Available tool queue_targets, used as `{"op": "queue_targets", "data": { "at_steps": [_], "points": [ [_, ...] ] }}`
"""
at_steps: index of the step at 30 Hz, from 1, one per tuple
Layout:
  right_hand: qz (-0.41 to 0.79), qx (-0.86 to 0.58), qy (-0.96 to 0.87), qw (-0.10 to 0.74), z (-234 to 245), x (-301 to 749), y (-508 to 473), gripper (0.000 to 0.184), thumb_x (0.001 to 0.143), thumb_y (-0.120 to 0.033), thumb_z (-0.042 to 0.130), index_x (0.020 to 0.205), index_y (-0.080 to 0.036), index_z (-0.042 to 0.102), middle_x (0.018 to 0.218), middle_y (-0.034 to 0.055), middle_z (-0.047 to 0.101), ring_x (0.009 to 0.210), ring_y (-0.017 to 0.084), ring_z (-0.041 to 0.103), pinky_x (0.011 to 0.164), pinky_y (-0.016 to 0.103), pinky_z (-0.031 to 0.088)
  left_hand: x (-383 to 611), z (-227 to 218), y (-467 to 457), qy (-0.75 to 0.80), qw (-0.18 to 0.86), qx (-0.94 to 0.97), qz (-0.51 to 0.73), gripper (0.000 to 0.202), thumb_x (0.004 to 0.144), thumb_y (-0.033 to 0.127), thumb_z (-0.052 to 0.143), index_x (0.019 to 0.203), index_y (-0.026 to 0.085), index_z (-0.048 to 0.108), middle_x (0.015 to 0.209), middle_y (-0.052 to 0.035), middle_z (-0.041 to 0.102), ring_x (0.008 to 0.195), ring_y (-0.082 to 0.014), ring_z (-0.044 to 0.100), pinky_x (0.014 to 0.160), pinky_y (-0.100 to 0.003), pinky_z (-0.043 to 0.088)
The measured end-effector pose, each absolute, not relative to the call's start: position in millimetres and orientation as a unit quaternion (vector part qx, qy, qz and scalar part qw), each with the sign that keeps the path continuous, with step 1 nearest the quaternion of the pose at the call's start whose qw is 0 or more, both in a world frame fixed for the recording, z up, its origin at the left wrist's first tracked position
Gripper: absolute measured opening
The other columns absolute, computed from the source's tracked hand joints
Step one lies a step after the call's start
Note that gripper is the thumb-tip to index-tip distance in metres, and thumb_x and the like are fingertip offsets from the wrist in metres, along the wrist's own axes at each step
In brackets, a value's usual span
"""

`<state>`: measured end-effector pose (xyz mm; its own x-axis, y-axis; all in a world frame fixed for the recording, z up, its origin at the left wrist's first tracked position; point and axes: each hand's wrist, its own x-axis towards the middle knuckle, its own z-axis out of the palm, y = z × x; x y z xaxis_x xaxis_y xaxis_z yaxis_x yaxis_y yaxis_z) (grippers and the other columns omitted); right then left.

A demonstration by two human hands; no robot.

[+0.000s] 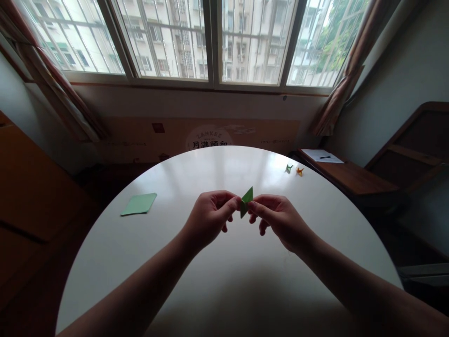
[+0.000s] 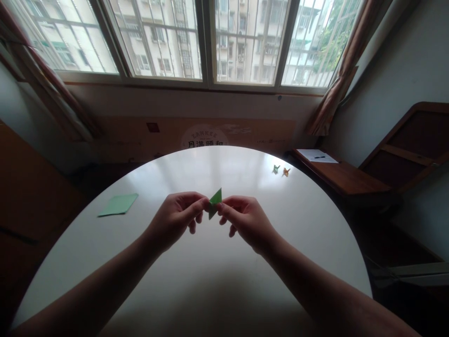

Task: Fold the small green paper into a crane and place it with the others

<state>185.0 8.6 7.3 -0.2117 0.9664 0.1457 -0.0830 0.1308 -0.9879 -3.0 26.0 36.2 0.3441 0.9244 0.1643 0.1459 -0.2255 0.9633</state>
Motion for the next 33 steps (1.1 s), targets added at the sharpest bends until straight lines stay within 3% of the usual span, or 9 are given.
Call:
{"op": "queue_targets", "data": {
  "at_steps": [26, 33],
  "points": [
    [0.503, -0.396, -0.603, 0.477, 5.0, 185.2, 8.5, 0.026, 0.088, -0.039, 0.068, 0.09, -0.014, 0.076, 0.071, 0.0044, 0.066, 0.064, 0.015, 0.062, 0.042, 0.02, 0.047, -1.7, 35.5, 25.9, 0.423, 0.456, 0.688, 0.374, 0.017, 0.08, 0.027, 0.066, 0.078, 0.011, 0.071, 0.057, 0.0013, 0.06, 0.047, -0.0082, 0.051, 0.036, -0.015, 0.043],
    [0.532, -0.402, -0.577, 0.472, 2.3, 181.4, 12.1, 0.021, 0.08, -0.035, 0.072, 0.088, -0.016, 0.068, 0.077, 0.0044, 0.066, 0.067, 0.016, 0.061, 0.039, 0.019, 0.044, 0.1, 28.1, 27.5, 0.423, 0.448, 0.689, 0.382, 0.018, 0.08, 0.027, 0.063, 0.072, 0.011, 0.067, 0.058, 0.0019, 0.058, 0.047, -0.0072, 0.049, 0.037, -0.016, 0.042]
  ]
}}
